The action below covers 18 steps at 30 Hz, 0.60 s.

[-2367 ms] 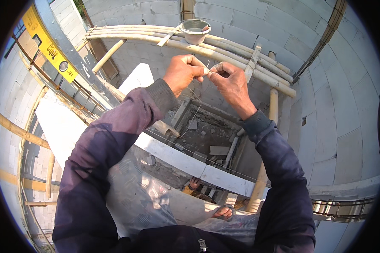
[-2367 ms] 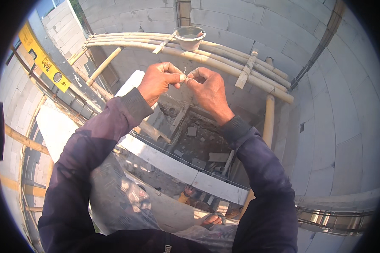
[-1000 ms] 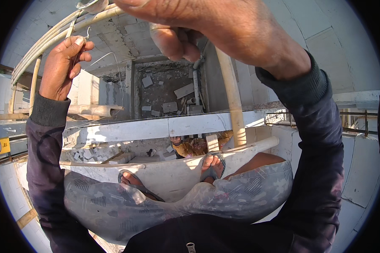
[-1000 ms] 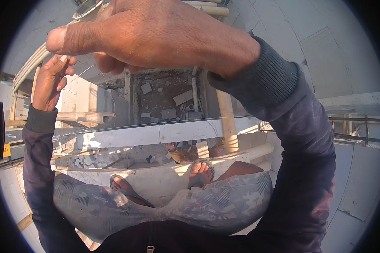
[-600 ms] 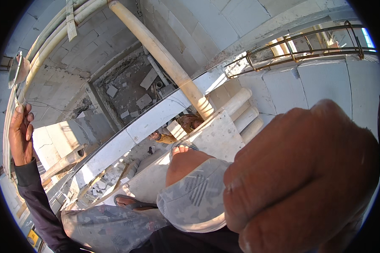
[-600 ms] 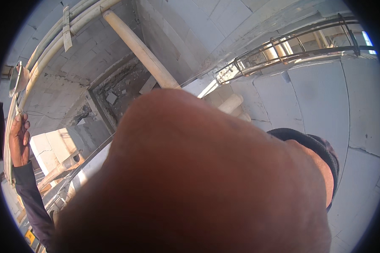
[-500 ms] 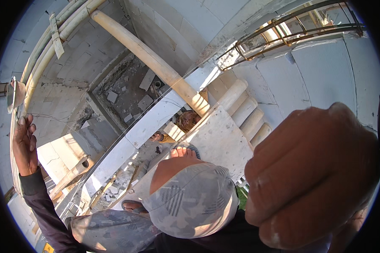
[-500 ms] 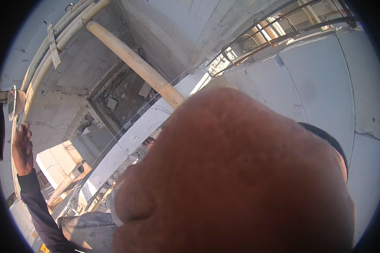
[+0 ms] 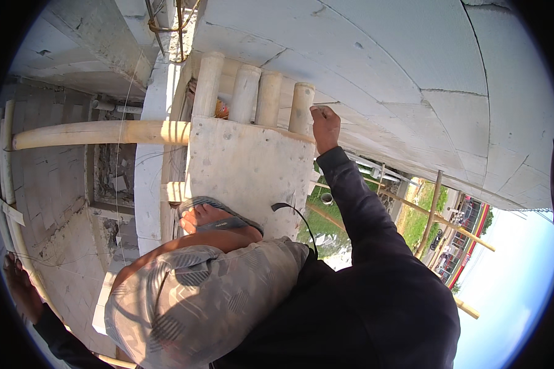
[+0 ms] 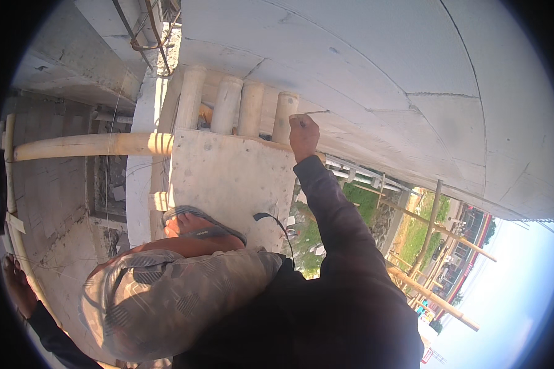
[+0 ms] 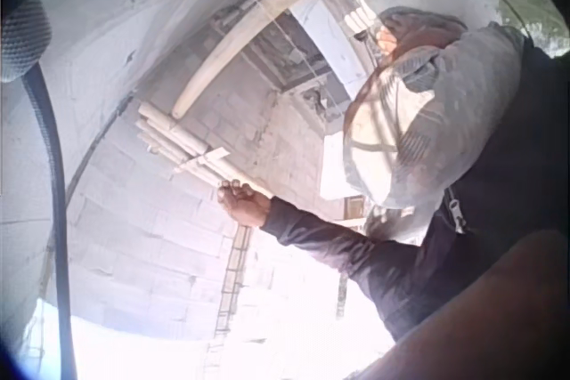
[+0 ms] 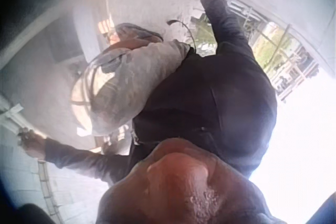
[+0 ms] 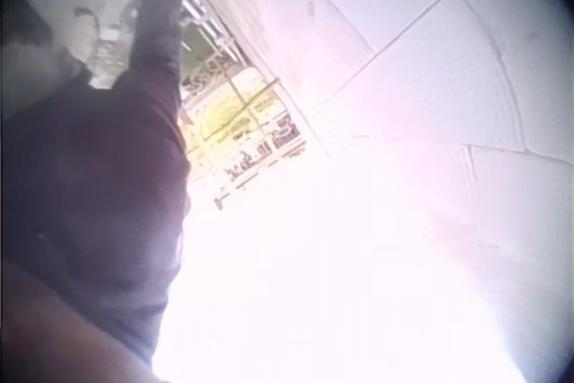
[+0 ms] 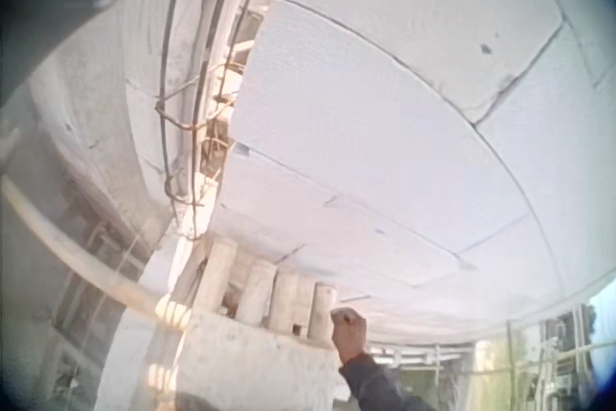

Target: The person is tying bamboo poles together using a thin wire or string. They are standing on a wooden plank that is part of a scaffolding structure. The person uses their hands to wrap the wire around the poles and secure them.

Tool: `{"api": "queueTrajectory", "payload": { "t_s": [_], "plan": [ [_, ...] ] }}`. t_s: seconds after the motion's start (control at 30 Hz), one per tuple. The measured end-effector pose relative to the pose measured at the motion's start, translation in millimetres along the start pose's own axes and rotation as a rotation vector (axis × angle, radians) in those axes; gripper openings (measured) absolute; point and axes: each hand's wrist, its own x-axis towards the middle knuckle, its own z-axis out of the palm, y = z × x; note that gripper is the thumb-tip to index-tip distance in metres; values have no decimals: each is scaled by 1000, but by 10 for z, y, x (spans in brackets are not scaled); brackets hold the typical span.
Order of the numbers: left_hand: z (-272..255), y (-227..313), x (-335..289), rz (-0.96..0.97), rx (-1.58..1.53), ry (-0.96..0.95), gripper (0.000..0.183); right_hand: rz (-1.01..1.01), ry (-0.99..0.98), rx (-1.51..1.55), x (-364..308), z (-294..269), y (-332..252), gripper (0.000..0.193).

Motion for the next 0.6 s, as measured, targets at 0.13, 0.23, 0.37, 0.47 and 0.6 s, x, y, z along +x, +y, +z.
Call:
{"api": "queueTrajectory", "payload": {
  "t_s": [0.13, 0.23, 0.37, 0.47, 0.6],
  "plan": [
    [250, -4, -2, 51, 89, 47, 35, 209, 174, -610, 84, -708, 1433, 63],
    [524, -14, -237, 114, 28, -26, 20, 324, 36, -547, 51, -815, 1874, 103],
    [780, -60, -506, 120, -41, -79, 16, 623, -85, -245, 77, -697, 2025, 113],
    [845, -135, -619, 124, -26, -67, 16, 639, -76, -347, 194, -628, 2167, 101],
    [848, -238, -672, 100, -53, -10, 17, 510, -91, -593, 305, -578, 2365, 75]
  ]
}}
